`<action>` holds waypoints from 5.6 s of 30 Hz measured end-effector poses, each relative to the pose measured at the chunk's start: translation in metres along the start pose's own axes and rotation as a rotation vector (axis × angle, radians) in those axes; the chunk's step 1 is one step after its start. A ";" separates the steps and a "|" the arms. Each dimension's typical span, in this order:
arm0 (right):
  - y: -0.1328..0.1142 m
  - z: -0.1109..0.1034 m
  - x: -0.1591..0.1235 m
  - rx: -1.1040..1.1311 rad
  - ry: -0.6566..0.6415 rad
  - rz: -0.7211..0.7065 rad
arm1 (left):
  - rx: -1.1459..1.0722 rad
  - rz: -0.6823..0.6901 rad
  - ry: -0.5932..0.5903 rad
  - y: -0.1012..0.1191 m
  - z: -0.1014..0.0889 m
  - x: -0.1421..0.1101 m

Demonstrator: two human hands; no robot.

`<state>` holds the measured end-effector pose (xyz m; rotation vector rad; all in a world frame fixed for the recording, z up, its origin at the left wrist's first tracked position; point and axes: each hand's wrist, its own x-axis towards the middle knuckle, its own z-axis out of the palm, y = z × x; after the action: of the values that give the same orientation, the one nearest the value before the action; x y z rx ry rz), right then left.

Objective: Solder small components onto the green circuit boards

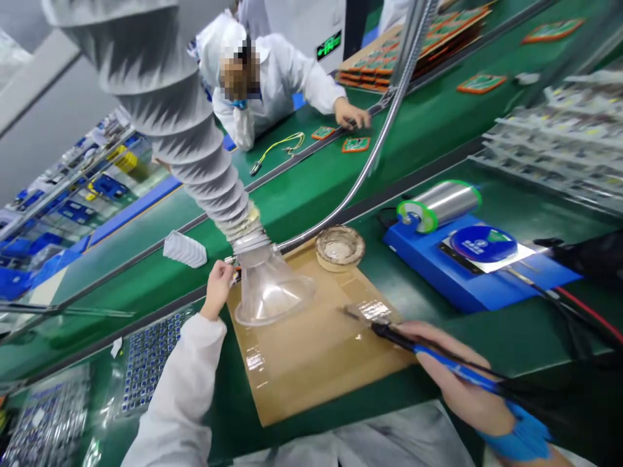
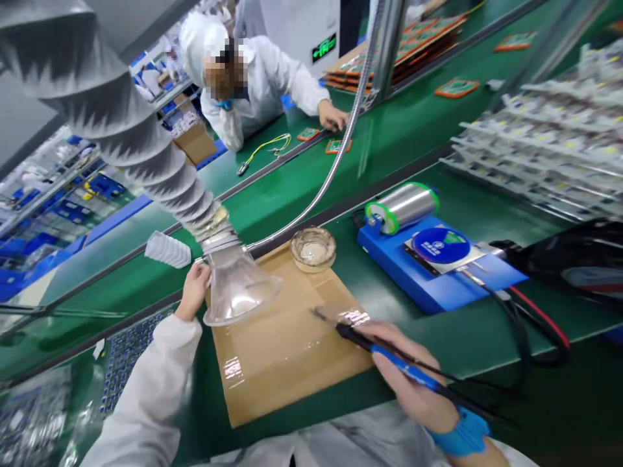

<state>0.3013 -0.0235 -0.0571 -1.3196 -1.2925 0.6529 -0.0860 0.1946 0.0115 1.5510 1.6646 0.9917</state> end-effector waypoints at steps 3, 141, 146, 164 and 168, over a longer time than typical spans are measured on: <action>0.002 0.003 -0.007 -0.023 -0.087 -0.040 | -0.178 -0.021 -0.007 -0.015 -0.034 -0.062; -0.025 0.100 -0.022 0.252 0.122 0.128 | 0.462 0.146 -0.616 0.019 0.041 -0.130; -0.024 0.100 -0.021 0.285 0.124 0.135 | 0.179 -0.049 -0.736 0.012 0.019 -0.120; -0.019 0.096 -0.017 0.202 0.126 0.094 | -0.205 -0.144 0.216 -0.036 -0.022 -0.040; -0.023 0.095 -0.015 0.169 0.154 0.120 | 0.100 0.234 0.093 -0.046 0.006 -0.119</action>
<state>0.2030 -0.0114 -0.0615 -1.2887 -1.0180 0.7137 -0.0937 0.0760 -0.0355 1.8231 1.6442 1.1298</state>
